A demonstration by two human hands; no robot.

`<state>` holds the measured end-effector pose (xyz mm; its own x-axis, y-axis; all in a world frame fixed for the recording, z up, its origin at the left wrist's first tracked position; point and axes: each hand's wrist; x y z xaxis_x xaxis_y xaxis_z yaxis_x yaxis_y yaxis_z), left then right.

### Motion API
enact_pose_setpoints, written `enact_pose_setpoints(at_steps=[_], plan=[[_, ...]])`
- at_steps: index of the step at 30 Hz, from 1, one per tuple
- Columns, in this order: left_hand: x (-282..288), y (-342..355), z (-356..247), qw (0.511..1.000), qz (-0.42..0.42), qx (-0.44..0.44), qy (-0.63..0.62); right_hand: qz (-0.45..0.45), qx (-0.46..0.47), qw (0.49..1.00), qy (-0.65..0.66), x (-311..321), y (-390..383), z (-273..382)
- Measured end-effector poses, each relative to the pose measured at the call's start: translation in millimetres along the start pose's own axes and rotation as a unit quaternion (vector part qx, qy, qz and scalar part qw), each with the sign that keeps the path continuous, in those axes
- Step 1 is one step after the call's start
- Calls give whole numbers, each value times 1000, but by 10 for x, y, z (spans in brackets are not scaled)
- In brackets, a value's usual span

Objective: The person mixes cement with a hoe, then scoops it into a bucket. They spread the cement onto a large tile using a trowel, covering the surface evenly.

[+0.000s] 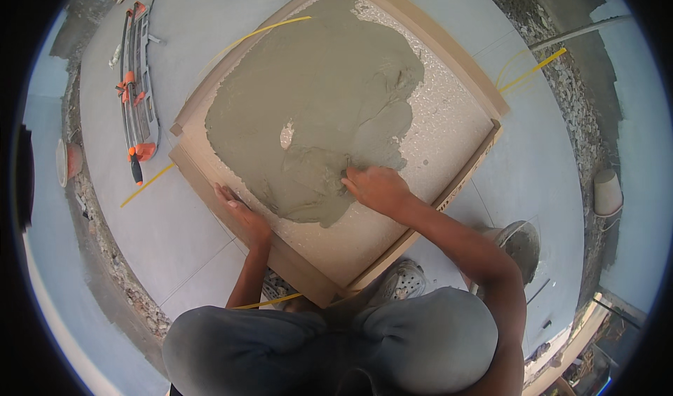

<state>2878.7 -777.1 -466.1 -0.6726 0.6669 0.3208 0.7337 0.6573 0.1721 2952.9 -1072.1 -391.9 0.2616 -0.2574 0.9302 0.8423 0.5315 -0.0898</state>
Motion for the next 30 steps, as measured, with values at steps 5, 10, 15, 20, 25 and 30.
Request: enact_pose_setpoints(at_steps=[5, 10, 15, 20, 25, 30], plan=[[-60, -10, 5, 1000, 6, -9, 12, -6, 9, 997, -78, -62, -520, 184], [52, 14, -84, 1000, 11, 8, 5, -119, -102, 967, -201, 181, 382, -728], [-92, 5, -15, 998, 20, -36, -47, -160, -195, 968, 3, 396, 1118, -1261], [77, 7, 29, 998, -7, -8, -66, 29, -44, 995, 89, -17, 807, 326], [30, 13, -12, 997, -20, 10, -76, 55, 22, 998, -17, -94, 147, 478], [45, 26, -47, 999, -2, 4, -40, -114, -173, 970, -129, 290, 501, -701]])
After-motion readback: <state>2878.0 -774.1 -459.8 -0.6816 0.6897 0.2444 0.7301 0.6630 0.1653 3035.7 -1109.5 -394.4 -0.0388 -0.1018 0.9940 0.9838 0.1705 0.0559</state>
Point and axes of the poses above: each hand's wrist, its own y-axis towards the middle knuckle, its own x-axis out of the back of the hand, z = x × y, and after that the axes turned 7 degrees about -z, right-handed
